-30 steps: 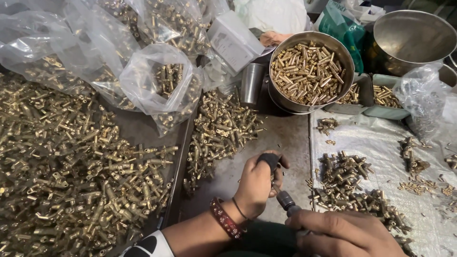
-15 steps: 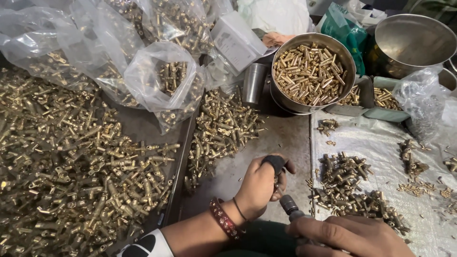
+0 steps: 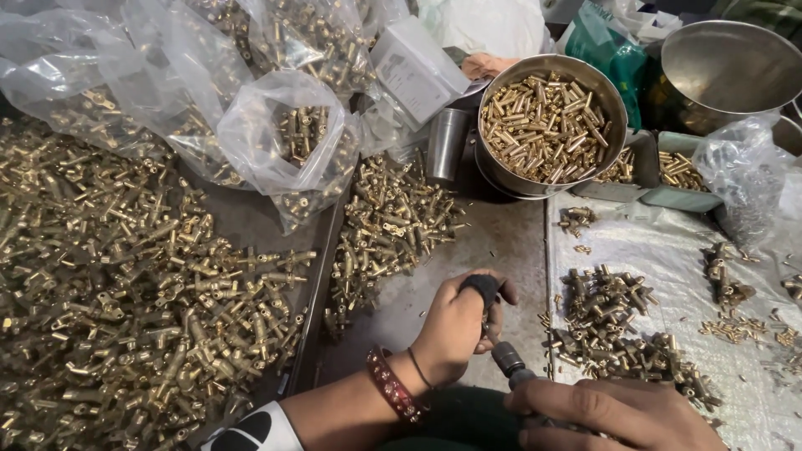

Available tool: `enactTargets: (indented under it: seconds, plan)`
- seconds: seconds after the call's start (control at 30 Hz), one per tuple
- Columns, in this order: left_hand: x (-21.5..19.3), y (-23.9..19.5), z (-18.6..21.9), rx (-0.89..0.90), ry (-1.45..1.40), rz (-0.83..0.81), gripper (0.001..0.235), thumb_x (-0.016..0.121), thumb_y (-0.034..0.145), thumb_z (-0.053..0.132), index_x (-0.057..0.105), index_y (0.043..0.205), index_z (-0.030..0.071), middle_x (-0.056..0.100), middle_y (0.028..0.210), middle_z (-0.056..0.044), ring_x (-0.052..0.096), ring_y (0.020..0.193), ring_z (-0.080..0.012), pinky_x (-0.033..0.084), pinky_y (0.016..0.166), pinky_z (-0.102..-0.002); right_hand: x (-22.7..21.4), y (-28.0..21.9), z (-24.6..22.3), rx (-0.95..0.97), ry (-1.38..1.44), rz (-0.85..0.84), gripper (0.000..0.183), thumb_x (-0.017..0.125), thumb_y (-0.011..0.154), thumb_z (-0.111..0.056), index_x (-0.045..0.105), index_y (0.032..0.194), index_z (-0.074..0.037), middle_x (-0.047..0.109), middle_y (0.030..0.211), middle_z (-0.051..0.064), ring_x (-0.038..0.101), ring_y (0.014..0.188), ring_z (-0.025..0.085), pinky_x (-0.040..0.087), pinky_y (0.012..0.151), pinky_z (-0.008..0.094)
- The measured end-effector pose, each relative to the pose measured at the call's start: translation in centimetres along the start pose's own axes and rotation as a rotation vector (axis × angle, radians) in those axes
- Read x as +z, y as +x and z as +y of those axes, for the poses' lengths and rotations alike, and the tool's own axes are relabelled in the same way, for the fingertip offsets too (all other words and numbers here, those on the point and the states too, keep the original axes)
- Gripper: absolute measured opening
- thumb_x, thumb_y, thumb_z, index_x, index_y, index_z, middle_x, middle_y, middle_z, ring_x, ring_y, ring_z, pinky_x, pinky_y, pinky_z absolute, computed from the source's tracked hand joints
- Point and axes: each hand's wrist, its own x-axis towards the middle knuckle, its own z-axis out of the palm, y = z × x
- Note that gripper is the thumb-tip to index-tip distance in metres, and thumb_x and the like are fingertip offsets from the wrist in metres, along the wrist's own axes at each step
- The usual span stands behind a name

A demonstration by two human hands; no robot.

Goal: Finishing and polishing small brass valves using a handheld rotary tool.

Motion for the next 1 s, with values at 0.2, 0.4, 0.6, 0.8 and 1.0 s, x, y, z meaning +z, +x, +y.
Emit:
enactTargets:
  seconds: [0.2,0.4,0.6,0.8,1.0]
  plan:
    - [-0.3,-0.1,-0.6,0.045,-0.025,-0.031,0.038,0.040,0.110,0.027,0.064,0.094,0.003,0.050,0.058,-0.001,0.039,0.043,-0.0071,0.029,0.040,-0.023,0.5,-1.1,0.3,0.209,0.233,-0.047,0.027,0.065,0.092,-0.012,0.075,0.117,-0.007,0.077,0.126,0.007,0.076,0.105,0.024,0.058,0.087,0.037]
    - [-1.0,0.7,0.2,-0.138,-0.233,-0.012,0.041,0.044,0.104,0.039,0.066,0.099,0.005,0.050,0.056,0.002,0.036,0.038,-0.0060,0.026,0.036,-0.023,1.1,-0.1,-1.5,0.224,0.183,0.281,0.018,0.069,0.093,-0.022,0.070,0.107,-0.011,0.078,0.117,0.011,0.077,0.102,0.020,0.063,0.083,0.033]
    - [-1.1,0.6,1.6,-0.129,-0.300,0.154,0.030,0.044,0.098,0.032,0.064,0.103,0.010,0.063,0.065,-0.005,0.038,0.041,-0.0096,0.026,0.038,-0.025,2.1,-1.0,-1.5,0.285,0.245,0.352,0.019,0.069,0.089,-0.014,0.069,0.108,-0.011,0.078,0.115,0.013,0.076,0.106,0.025,0.062,0.088,0.039]
    - [-4.2,1.9,-2.6,0.133,-0.003,-0.069,0.026,0.052,0.108,0.021,0.071,0.104,0.004,0.055,0.067,-0.004,0.041,0.047,-0.0085,0.030,0.041,-0.024,7.0,-2.3,4.0,0.523,0.596,0.782,0.054,0.086,0.069,0.001,0.057,0.114,-0.006,0.070,0.120,0.018,0.075,0.105,0.030,0.065,0.077,0.042]
    - [3.8,-2.6,2.4,0.787,1.120,-0.387,0.061,0.073,0.094,0.042,0.060,0.136,0.000,0.070,0.080,-0.009,0.070,0.066,-0.0201,0.059,0.070,-0.032,26.4,-22.8,18.9,0.736,0.875,0.663,0.057,0.081,0.079,0.008,0.054,0.128,-0.006,0.072,0.102,0.024,0.078,0.081,0.033,0.067,0.064,0.042]
